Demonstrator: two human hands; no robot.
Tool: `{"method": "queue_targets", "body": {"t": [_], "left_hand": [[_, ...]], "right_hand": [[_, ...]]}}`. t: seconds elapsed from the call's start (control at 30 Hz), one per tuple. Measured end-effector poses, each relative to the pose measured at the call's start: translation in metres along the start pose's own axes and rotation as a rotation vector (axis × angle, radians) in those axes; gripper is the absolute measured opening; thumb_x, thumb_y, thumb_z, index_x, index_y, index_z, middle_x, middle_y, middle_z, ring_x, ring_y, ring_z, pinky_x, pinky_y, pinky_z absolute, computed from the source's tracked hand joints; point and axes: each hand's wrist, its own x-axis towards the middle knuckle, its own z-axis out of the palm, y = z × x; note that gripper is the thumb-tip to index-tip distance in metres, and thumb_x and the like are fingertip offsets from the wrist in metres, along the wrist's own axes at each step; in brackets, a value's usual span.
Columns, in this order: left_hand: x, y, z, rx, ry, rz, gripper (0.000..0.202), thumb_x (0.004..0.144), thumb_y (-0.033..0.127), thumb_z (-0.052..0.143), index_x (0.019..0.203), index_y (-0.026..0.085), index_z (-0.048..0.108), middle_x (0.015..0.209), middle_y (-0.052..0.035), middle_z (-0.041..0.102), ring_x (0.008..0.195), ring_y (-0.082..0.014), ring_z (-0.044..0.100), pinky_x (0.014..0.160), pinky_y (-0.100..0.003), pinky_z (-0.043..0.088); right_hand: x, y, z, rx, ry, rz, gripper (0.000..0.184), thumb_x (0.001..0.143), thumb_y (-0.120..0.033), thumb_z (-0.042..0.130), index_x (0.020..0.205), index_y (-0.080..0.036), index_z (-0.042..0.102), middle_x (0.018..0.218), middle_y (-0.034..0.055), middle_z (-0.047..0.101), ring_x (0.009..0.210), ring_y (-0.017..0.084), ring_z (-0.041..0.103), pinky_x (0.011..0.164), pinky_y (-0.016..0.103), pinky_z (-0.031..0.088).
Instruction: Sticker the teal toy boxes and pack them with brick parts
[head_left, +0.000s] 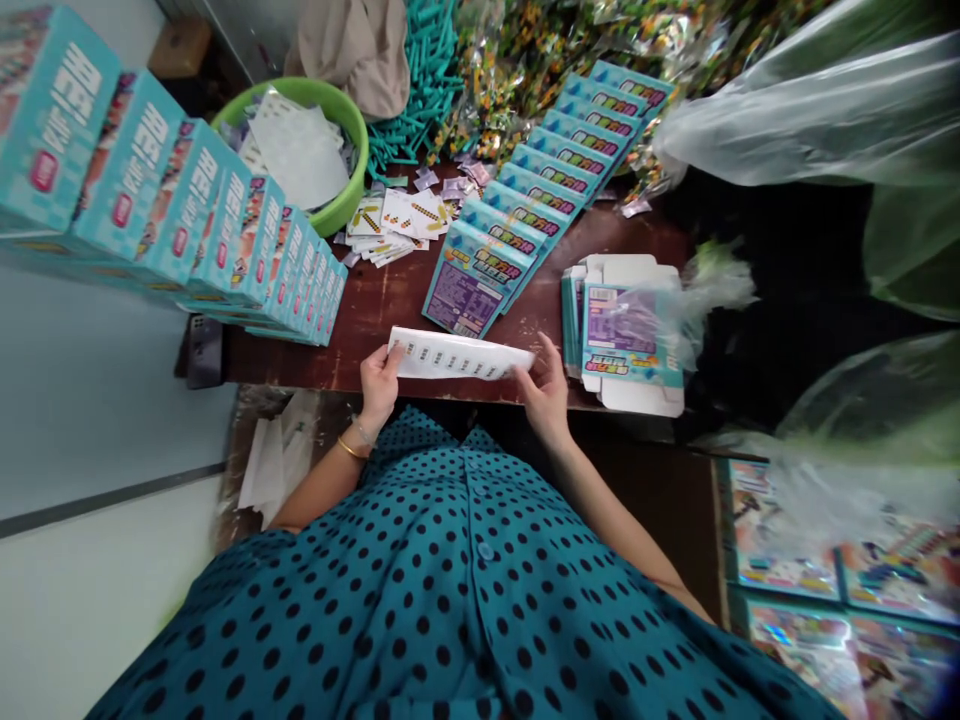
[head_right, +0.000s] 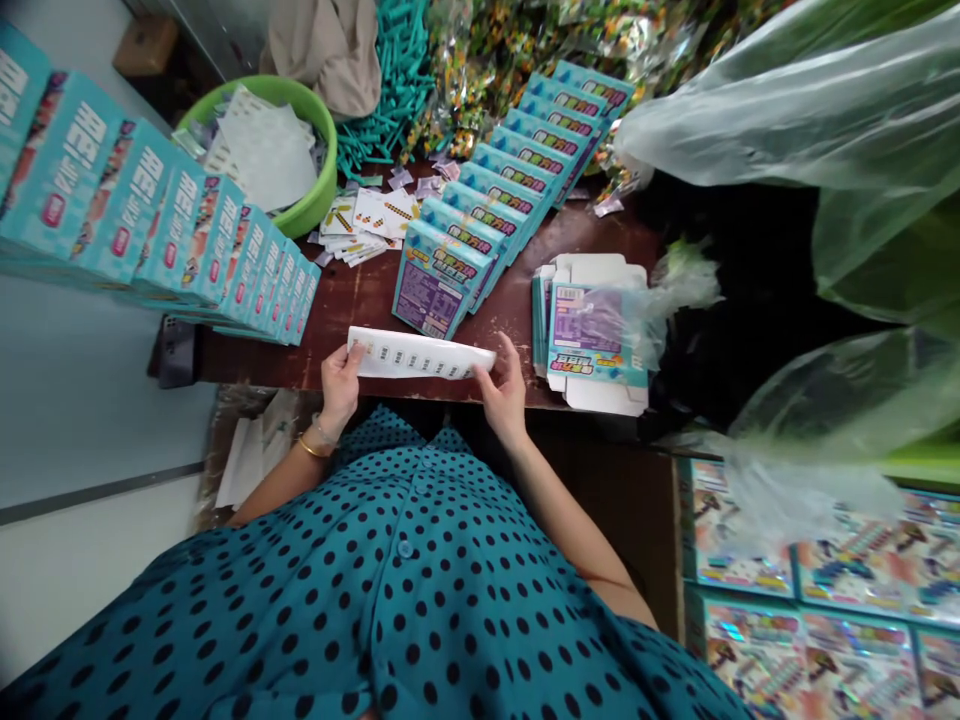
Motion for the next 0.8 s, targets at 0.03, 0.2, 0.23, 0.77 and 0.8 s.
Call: {"method": "queue_targets", "body": {"t": [0.03,0.2,0.23,0.77,0.8], "left_hand": [[0.001,0.001,-0.003,0.073,-0.015,0.037,0.049,0.089,0.063,0.062,0.072,0.017,0.066,0.066,-0.0010,0.065,0.063,-0.0146,0.058,0.060,-0.024,0.044],[0.005,0.005,-0.015,0.347,-0.077,0.144,0.035,0.089,0.052,0.066,0.094,0.018,0.070,0.072,-0.0031,0.070,0.066,-0.0168,0.064,0.062,-0.024,0.044],[0.005,0.005,-0.016,0.304,-0.076,0.124,0.035,0.090,0.051,0.066,0.103,0.018,0.069,0.074,-0.0029,0.071,0.065,-0.0164,0.065,0.062,-0.024,0.045],[0.011,0.007,-0.020,0.138,-0.373,0.052,0.034,0.096,0.043,0.056,0.118,0.018,0.066,0.071,-0.0004,0.067,0.058,-0.0125,0.058,0.061,-0.024,0.046],[0.011,0.002,-0.018,0.140,-0.386,0.038,0.035,0.097,0.044,0.056,0.118,0.018,0.066,0.069,0.0002,0.066,0.055,-0.0124,0.057,0.059,-0.024,0.045]], "right_hand": [[-0.001,-0.003,0.000,-0.015,0.011,-0.007,0.072,0.092,-0.050,0.060,0.156,-0.026,0.038,0.131,0.0102,0.066,0.105,0.022,0.069,0.095,0.039,0.058],[0.004,-0.011,-0.007,0.006,0.038,0.011,0.046,0.089,-0.044,0.067,0.130,-0.025,0.069,0.121,0.0079,0.074,0.105,0.024,0.070,0.097,0.041,0.057],[0.006,-0.010,-0.009,0.017,0.034,0.019,0.041,0.088,-0.043,0.069,0.124,-0.024,0.073,0.118,0.0076,0.075,0.105,0.024,0.071,0.098,0.042,0.056],[0.018,-0.004,-0.025,0.097,-0.085,0.104,0.026,0.077,-0.041,0.077,0.097,-0.025,0.082,0.099,0.0032,0.080,0.088,0.020,0.072,0.082,0.036,0.058],[0.019,-0.002,-0.024,0.102,-0.084,0.107,0.026,0.077,-0.041,0.077,0.097,-0.025,0.082,0.099,0.0034,0.080,0.088,0.020,0.072,0.082,0.037,0.057]]}}
